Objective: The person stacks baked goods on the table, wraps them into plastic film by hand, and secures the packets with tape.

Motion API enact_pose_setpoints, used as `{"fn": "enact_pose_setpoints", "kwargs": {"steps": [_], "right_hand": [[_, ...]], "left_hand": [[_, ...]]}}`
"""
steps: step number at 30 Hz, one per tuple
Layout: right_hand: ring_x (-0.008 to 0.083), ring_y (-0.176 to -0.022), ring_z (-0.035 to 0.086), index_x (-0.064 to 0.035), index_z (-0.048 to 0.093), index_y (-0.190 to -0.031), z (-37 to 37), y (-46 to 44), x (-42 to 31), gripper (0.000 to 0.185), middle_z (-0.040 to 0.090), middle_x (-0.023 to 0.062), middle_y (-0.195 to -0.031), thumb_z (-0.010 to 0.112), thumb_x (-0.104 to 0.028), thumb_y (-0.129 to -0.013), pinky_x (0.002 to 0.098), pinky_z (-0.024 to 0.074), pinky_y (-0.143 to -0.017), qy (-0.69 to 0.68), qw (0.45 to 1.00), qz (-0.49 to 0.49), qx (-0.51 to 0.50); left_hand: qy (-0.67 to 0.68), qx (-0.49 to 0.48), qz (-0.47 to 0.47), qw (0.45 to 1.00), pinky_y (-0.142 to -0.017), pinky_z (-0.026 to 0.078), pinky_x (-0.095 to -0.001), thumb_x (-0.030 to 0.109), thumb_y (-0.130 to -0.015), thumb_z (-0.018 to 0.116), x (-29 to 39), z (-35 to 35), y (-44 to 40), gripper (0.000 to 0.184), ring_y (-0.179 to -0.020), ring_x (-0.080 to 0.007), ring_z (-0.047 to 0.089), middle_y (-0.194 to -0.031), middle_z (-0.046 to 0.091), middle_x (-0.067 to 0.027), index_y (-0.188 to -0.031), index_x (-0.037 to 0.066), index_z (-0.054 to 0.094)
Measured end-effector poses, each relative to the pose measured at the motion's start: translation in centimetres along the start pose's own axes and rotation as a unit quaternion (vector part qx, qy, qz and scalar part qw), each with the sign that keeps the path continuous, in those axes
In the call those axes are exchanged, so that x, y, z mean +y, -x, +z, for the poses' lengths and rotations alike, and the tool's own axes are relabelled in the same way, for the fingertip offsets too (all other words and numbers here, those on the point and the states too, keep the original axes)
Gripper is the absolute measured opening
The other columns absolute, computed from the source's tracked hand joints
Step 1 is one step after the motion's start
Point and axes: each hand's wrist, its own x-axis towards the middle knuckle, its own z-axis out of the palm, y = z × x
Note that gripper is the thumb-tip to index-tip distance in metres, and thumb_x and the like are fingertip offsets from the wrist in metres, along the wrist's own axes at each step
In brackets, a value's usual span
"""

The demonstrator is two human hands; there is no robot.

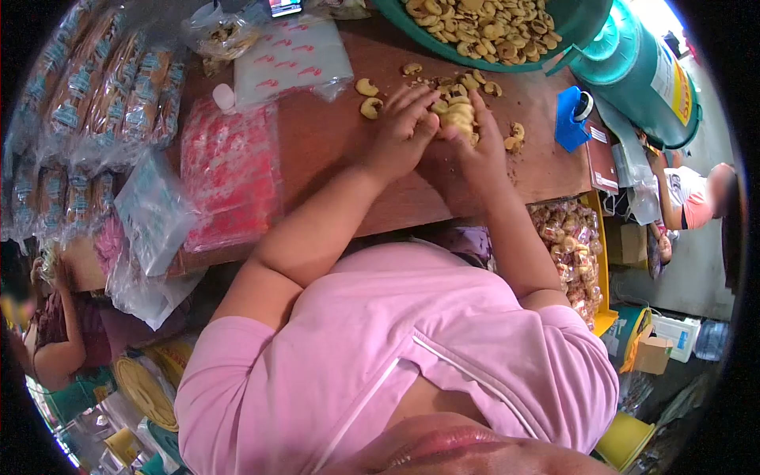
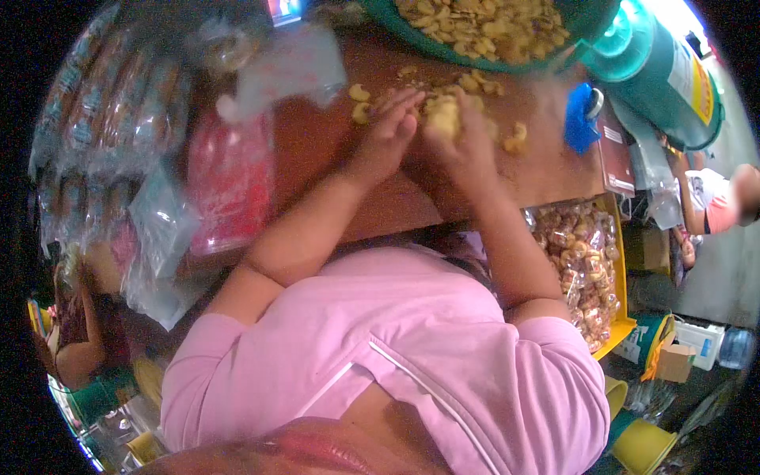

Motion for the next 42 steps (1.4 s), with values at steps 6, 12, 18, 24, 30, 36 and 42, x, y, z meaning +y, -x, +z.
{"fn": "enact_pose_setpoints", "kwargs": {"steps": [6,12,18,24,30,36,42], "right_hand": [[0.0205,-0.118,0.061,-0.0108,0.055,-0.139,-3.0,0.9,-2.5,0.051,0.063,0.0045,-0.133,0.048,-0.049,-0.107,0.0345,0.0498,-0.094,-0.486,0.831,0.272,-0.001],[0.0201,-0.114,0.062,-0.0145,0.057,-0.135,-3.8,3.4,-1.9,0.055,0.066,0.0034,-0.127,0.046,-0.058,-0.104,0.0376,0.0498,-0.092,-0.570,0.773,0.278,-0.011],[0.0218,-0.116,0.062,-0.0150,0.058,-0.136,-4.0,5.3,1.3,0.060,0.067,0.0041,-0.128,0.047,-0.063,-0.101,0.0389,0.0489,-0.092,-0.615,0.731,0.292,-0.040],[0.0230,-0.114,0.063,-0.0138,0.056,-0.137,-1.8,5.3,5.3,0.060,0.066,0.0054,-0.128,0.048,-0.061,-0.102,0.0391,0.0525,-0.091,-0.639,0.705,0.293,-0.091],[0.0238,-0.116,0.063,-0.0114,0.053,-0.139,-1.7,4.6,6.2,0.059,0.065,0.0057,-0.130,0.049,-0.058,-0.103,0.0392,0.0538,-0.094,-0.653,0.692,0.280,-0.128],[0.0227,-0.130,0.053,-0.0198,0.049,-0.144,-1.6,5.2,8.5,0.049,0.056,0.0015,-0.142,0.055,-0.048,-0.103,0.0484,0.0463,-0.106,-0.641,0.696,0.289,-0.145],[0.0234,-0.130,0.055,-0.0178,0.049,-0.144,-1.8,4.7,6.9,0.047,0.059,0.0036,-0.141,0.053,-0.045,-0.105,0.0464,0.0472,-0.107,-0.637,0.692,0.298,-0.164]], "left_hand": [[-0.105,0.042,0.082,0.990,-0.116,0.030,-0.0582,0.046,-0.103,0.054,-1.7,-0.6,-0.2,0.038,-0.130,-0.0349,0.057,-0.129,0.068,-0.0112,-0.133,0.024,0.064],[-0.113,0.060,0.073,0.989,-0.118,0.027,-0.0593,0.024,-0.096,0.064,-0.2,-2.4,1.5,0.048,-0.143,-0.0372,0.044,-0.141,0.061,-0.0072,-0.143,0.021,0.055],[-0.323,-0.010,0.061,0.944,-0.120,0.026,-0.0566,0.030,-0.090,0.070,0.1,-16.6,6.1,0.050,-0.146,-0.0397,0.036,-0.150,0.052,-0.0124,-0.138,0.016,0.062],[-0.495,-0.049,-0.094,0.862,-0.116,0.034,-0.0475,0.035,-0.087,0.075,-1.6,-27.7,13.8,0.037,-0.137,-0.0384,0.048,-0.143,0.056,-0.0164,-0.112,0.008,0.070],[-0.428,-0.026,-0.133,0.893,-0.110,0.042,-0.0429,0.023,-0.088,0.075,-1.8,-26.9,14.6,0.022,-0.131,-0.0377,0.054,-0.141,0.057,-0.0183,-0.088,0.002,0.067],[-0.335,-0.003,-0.151,0.930,-0.112,0.040,-0.0419,0.032,-0.090,0.075,-5.4,-28.4,14.6,0.030,-0.133,-0.0359,0.052,-0.144,0.055,-0.0176,-0.097,0.004,0.071],[-0.453,-0.023,-0.127,0.882,-0.114,0.038,-0.0404,0.025,-0.090,0.076,0.0,-25.6,11.1,0.025,-0.138,-0.0321,0.048,-0.147,0.054,-0.0167,-0.096,0.001,0.071]]}}
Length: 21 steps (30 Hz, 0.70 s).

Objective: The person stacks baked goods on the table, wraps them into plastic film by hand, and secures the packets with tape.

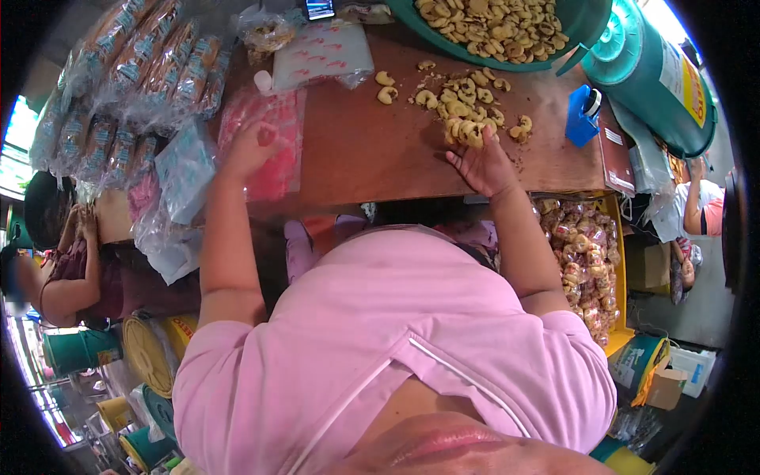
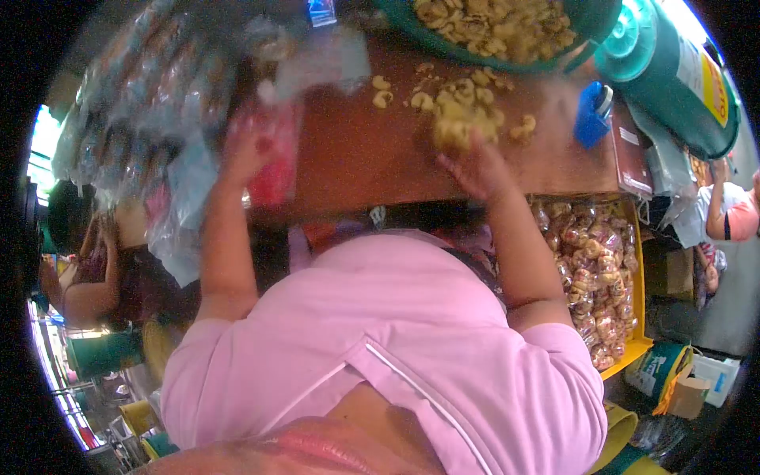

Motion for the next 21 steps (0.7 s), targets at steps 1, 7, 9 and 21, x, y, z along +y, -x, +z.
{"fn": "enact_pose_setpoints", "kwargs": {"steps": [1,7,9,21], "right_hand": [[0.0234,-0.130,0.055,-0.0178,0.049,-0.144,0.0,0.0,0.0,0.048,0.059,0.0039,-0.142,0.053,-0.046,-0.105,0.0465,0.0472,-0.107,0.000,1.000,0.003,-0.014],[0.0232,-0.132,0.054,-0.0165,0.050,-0.144,-0.3,0.2,0.0,0.050,0.058,0.0050,-0.143,0.051,-0.048,-0.105,0.0469,0.0462,-0.108,0.006,1.000,-0.007,-0.024],[0.0229,-0.132,0.054,-0.0157,0.050,-0.144,0.0,0.3,-0.1,0.050,0.058,0.0048,-0.143,0.051,-0.047,-0.105,0.0470,0.0451,-0.109,0.018,0.998,-0.010,-0.052],[0.0193,-0.132,0.054,-0.0148,0.051,-0.145,-0.2,0.2,0.2,0.050,0.057,0.0033,-0.145,0.051,-0.046,-0.106,0.0456,0.0439,-0.109,0.033,0.997,-0.010,-0.073]], "left_hand": [[0.001,-0.006,-0.011,1.000,-0.115,0.038,-0.0405,0.024,-0.090,0.076,-0.3,0.5,0.1,0.024,-0.139,-0.0321,0.048,-0.147,0.053,-0.0173,-0.096,0.002,0.071],[0.105,-0.065,-0.067,0.990,-0.114,0.039,-0.0430,0.023,-0.085,0.079,-4.5,2.7,-1.1,0.023,-0.137,-0.0346,0.049,-0.148,0.051,-0.0191,-0.096,0.005,0.071],[0.047,-0.086,-0.064,0.993,-0.113,0.040,-0.0436,0.023,-0.085,0.079,-4.1,2.0,-1.4,0.022,-0.136,-0.0351,0.049,-0.148,0.051,-0.0190,-0.095,0.005,0.071],[-0.052,-0.090,-0.074,0.992,-0.113,0.039,-0.0445,0.032,-0.084,0.080,-3.9,2.4,-1.5,0.028,-0.137,-0.0370,0.047,-0.146,0.052,-0.0176,-0.094,0.007,0.071]]}}
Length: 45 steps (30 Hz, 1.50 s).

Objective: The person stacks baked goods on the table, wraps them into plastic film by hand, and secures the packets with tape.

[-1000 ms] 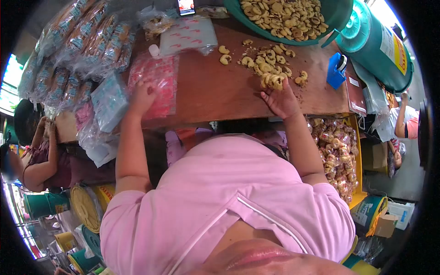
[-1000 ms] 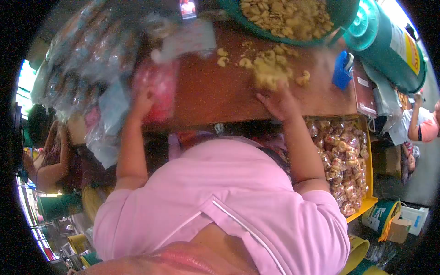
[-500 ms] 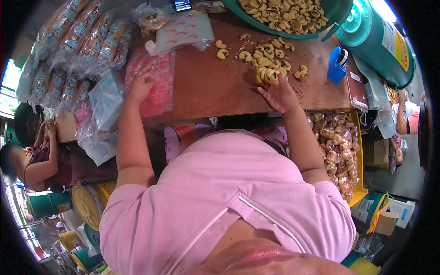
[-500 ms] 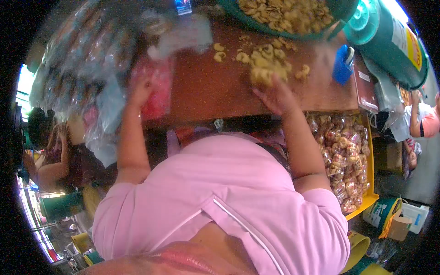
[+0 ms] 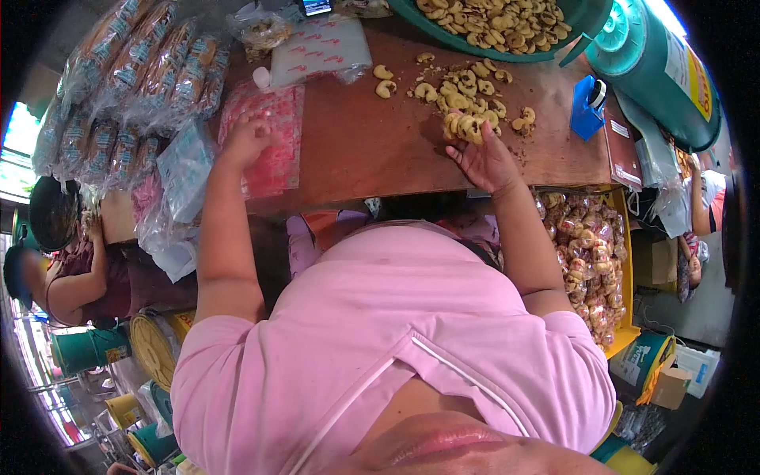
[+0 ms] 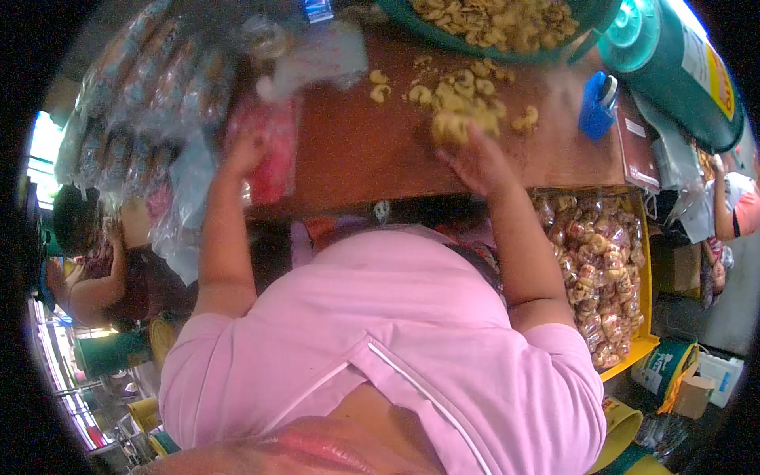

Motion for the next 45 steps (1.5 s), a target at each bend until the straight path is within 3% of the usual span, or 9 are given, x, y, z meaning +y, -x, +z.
{"fn": "enact_pose_setpoints", "kwargs": {"steps": [17,20,23,26,29,32,35,37,45], "right_hand": [[0.0181,-0.123,0.058,-0.0073,0.043,-0.151,1.4,0.2,-0.2,0.064,0.058,0.0036,-0.141,0.051,-0.050,-0.104,0.0371,0.0493,-0.101,0.022,1.000,-0.018,0.009],[0.0186,-0.122,0.058,-0.0076,0.044,-0.151,1.6,0.1,-0.2,0.064,0.057,0.0037,-0.142,0.051,-0.050,-0.104,0.0372,0.0494,-0.101,0.030,0.999,-0.010,0.032],[0.0191,-0.122,0.058,-0.0082,0.044,-0.150,0.9,-0.6,-0.1,0.062,0.057,0.0041,-0.142,0.051,-0.050,-0.105,0.0374,0.0496,-0.100,0.023,0.998,-0.004,0.062],[0.0210,-0.129,0.053,-0.0124,0.046,-0.148,0.2,-0.4,-0.2,0.054,0.055,0.0047,-0.145,0.049,-0.047,-0.106,0.0445,0.0478,-0.105,0.004,0.999,0.009,0.033],[0.0218,-0.134,0.051,-0.0149,0.047,-0.147,0.5,-0.5,-0.5,0.049,0.054,0.0045,-0.146,0.047,-0.045,-0.108,0.0481,0.0472,-0.106,-0.012,0.999,0.011,0.038],[0.0219,-0.133,0.052,-0.0158,0.047,-0.146,0.3,-0.5,-0.3,0.049,0.054,0.0036,-0.146,0.046,-0.046,-0.108,0.0481,0.0470,-0.106,-0.019,0.999,0.014,0.049],[0.0211,-0.131,0.054,-0.0137,0.045,-0.149,1.9,0.4,-0.6,0.056,0.055,0.0063,-0.145,0.052,-0.047,-0.105,0.0431,0.0465,-0.107,0.030,0.997,-0.018,0.066],[0.0202,-0.126,0.058,-0.0092,0.043,-0.151,3.4,0.9,-0.8,0.062,0.057,0.0066,-0.142,0.059,-0.045,-0.102,0.0385,0.0471,-0.105,0.091,0.994,-0.052,0.034],[0.0303,-0.120,0.060,-0.0001,0.034,-0.156,9.6,0.2,-0.8,0.095,0.059,0.0220,-0.136,0.087,-0.025,-0.081,0.0382,0.0480,-0.104,0.716,0.677,-0.154,0.068]], "left_hand": [[0.220,0.077,0.034,0.972,-0.097,0.052,-0.0366,0.021,-0.093,0.071,-6.6,3.8,-2.7,0.020,-0.110,-0.0276,0.067,-0.125,0.068,-0.0119,-0.105,0.005,0.075],[0.181,0.088,-0.174,0.964,-0.094,0.052,-0.0349,0.023,-0.097,0.068,0.5,-1.8,-1.4,0.023,-0.104,-0.0210,0.068,-0.116,0.073,-0.0085,-0.109,0.005,0.074],[0.467,0.067,-0.102,0.876,-0.096,0.051,-0.0334,0.023,-0.100,0.066,6.1,-2.5,-0.8,0.022,-0.105,-0.0158,0.067,-0.115,0.074,-0.0053,-0.113,0.006,0.073],[0.478,0.019,0.048,0.877,-0.103,0.048,-0.0323,0.019,-0.102,0.061,18.5,-3.6,4.1,0.018,-0.111,-0.0145,0.064,-0.120,0.072,-0.0049,-0.110,0.006,0.072],[0.337,-0.119,0.188,0.915,-0.113,0.041,-0.0425,0.034,-0.092,0.072,22.2,4.2,4.2,0.044,-0.134,-0.0289,0.054,-0.142,0.060,-0.0162,-0.127,0.007,0.068],[0.109,-0.069,0.306,0.943,-0.119,0.034,-0.0460,0.036,-0.089,0.075,25.7,4.6,7.2,0.060,-0.146,-0.0370,0.038,-0.157,0.042,-0.0180,-0.139,0.007,0.060],[0.258,-0.018,0.267,0.928,-0.122,0.028,-0.0527,0.045,-0.087,0.075,22.8,4.7,4.6,0.074,-0.152,-0.0380,0.025,-0.165,0.029,-0.0157,-0.147,0.009,0.052],[0.130,-0.026,0.229,0.964,-0.121,0.022,-0.0615,0.058,-0.082,0.074,20.4,4.3,4.1,0.090,-0.153,-0.0357,0.024,-0.165,0.031,-0.0120,-0.153,0.010,0.045],[0.023,-0.120,0.197,0.973,-0.123,0.018,-0.0609,0.066,-0.075,0.077,17.2,3.7,4.6,0.106,-0.155,-0.0309,0.022,-0.167,0.028,-0.0018,-0.158,0.013,0.037]]}}
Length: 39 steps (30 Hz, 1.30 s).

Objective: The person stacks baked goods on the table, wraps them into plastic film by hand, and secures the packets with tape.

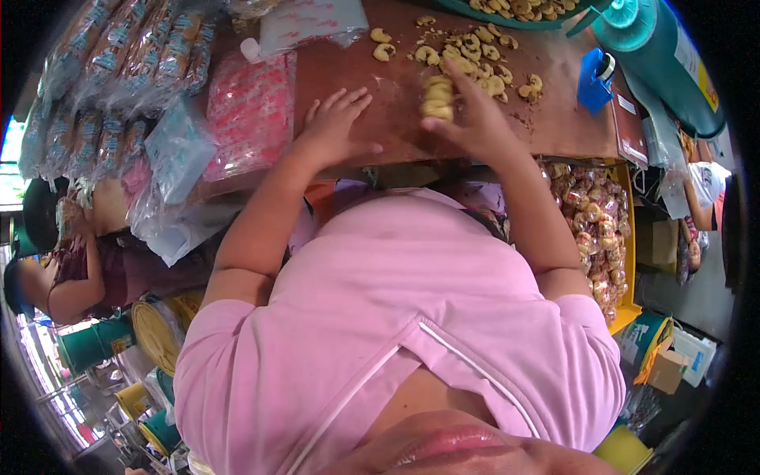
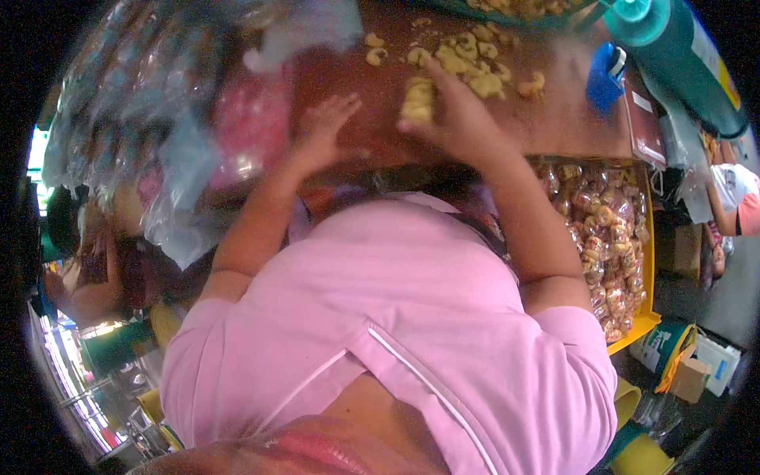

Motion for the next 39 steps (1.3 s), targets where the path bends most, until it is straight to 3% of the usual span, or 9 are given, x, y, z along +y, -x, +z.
{"fn": "enact_pose_setpoints", "kwargs": {"steps": [4,7,16,20,23,26,29,32,39], "right_hand": [[0.0389,-0.122,0.058,0.0001,0.022,-0.159,3.5,0.3,0.1,0.108,0.057,0.0263,-0.136,0.087,-0.032,-0.079,0.0444,0.0459,-0.105,0.072,0.997,-0.005,-0.027],[0.0432,-0.129,0.052,-0.0008,0.015,-0.161,5.3,0.6,0.5,0.117,0.053,0.0263,-0.141,0.087,-0.038,-0.076,0.0539,0.0410,-0.108,0.107,0.994,-0.021,-0.009],[0.0466,-0.122,0.055,0.0010,0.007,-0.161,4.7,0.6,-0.7,0.133,0.058,0.0282,-0.132,0.091,-0.043,-0.068,0.0531,0.0440,-0.106,0.159,0.986,0.031,-0.050],[0.0469,-0.132,0.047,-0.0144,0.030,-0.159,2.4,3.1,-1.6,0.109,0.050,0.0226,-0.145,0.089,-0.040,-0.071,0.0568,0.0372,-0.110,0.196,0.981,-0.011,0.005],[0.0427,-0.121,0.058,-0.0128,0.059,-0.139,-0.2,5.4,-0.5,0.071,0.062,0.0196,-0.132,0.085,-0.039,-0.078,0.0492,0.0477,-0.100,0.198,0.979,0.032,0.042],[0.0400,-0.093,0.067,-0.0092,0.073,-0.115,-2.5,6.8,-0.8,0.041,0.072,0.0154,-0.106,0.078,-0.039,-0.087,0.0426,0.0546,-0.083,0.109,0.964,0.234,-0.067],[0.0308,-0.067,0.066,-0.0050,0.076,-0.100,-1.8,7.0,-1.4,0.038,0.072,0.0110,-0.079,0.072,-0.042,-0.094,0.0379,0.0546,-0.068,0.159,0.905,0.375,-0.126],[0.0188,-0.062,0.063,-0.0012,0.074,-0.094,1.5,8.8,3.3,0.042,0.069,0.0071,-0.074,0.068,-0.042,-0.099,0.0321,0.0515,-0.063,-0.138,0.873,0.455,-0.105],[0.0107,-0.066,0.057,-0.0014,0.070,-0.084,0.8,3.8,0.9,0.039,0.065,0.0032,-0.072,0.063,-0.036,-0.102,0.0307,0.0467,-0.060,-0.207,0.926,0.315,-0.032]], "left_hand": [[-0.012,0.008,0.027,1.000,-0.122,0.023,-0.0568,0.057,-0.076,0.082,0.1,-0.9,0.0,0.102,-0.151,-0.0365,0.030,-0.164,0.035,-0.0102,-0.157,0.014,0.038],[0.196,0.036,0.077,0.977,-0.123,0.025,-0.0513,0.051,-0.075,0.085,0.2,-2.6,-0.5,0.101,-0.150,-0.0375,0.032,-0.162,0.036,-0.0131,-0.157,0.015,0.037],[0.202,0.006,0.181,0.963,-0.121,0.028,-0.0469,0.043,-0.071,0.087,2.2,-0.6,-5.7,0.091,-0.143,-0.0326,0.042,-0.149,0.051,-0.0128,-0.148,0.015,0.050],[0.228,0.000,0.190,0.955,-0.118,0.029,-0.0493,0.043,-0.072,0.086,1.5,-0.6,-6.2,0.081,-0.138,-0.0313,0.047,-0.144,0.055,-0.0107,-0.143,0.017,0.054],[0.228,-0.022,0.206,0.951,-0.117,0.032,-0.0486,0.042,-0.072,0.087,1.3,-1.6,-6.5,0.080,-0.136,-0.0321,0.049,-0.143,0.056,-0.0117,-0.141,0.016,0.055],[0.198,-0.012,0.225,0.954,-0.115,0.038,-0.0444,0.042,-0.072,0.088,1.1,-1.6,-6.8,0.082,-0.134,-0.0332,0.051,-0.142,0.057,-0.0139,-0.141,0.012,0.055],[0.190,-0.007,0.241,0.952,-0.116,0.036,-0.0454,0.043,-0.072,0.088,1.1,-1.9,-6.6,0.082,-0.135,-0.0329,0.050,-0.142,0.057,-0.0126,-0.141,0.014,0.055],[0.207,-0.017,0.254,0.944,-0.117,0.032,-0.0478,0.044,-0.072,0.087,0.8,-2.0,-6.4,0.081,-0.137,-0.0331,0.048,-0.144,0.056,-0.0119,-0.141,0.016,0.055],[0.219,-0.032,0.271,0.937,-0.120,0.027,-0.0510,0.047,-0.072,0.087,0.0,-1.6,-6.4,0.083,-0.141,-0.0328,0.043,-0.149,0.051,-0.0114,-0.143,0.019,0.054]]}}
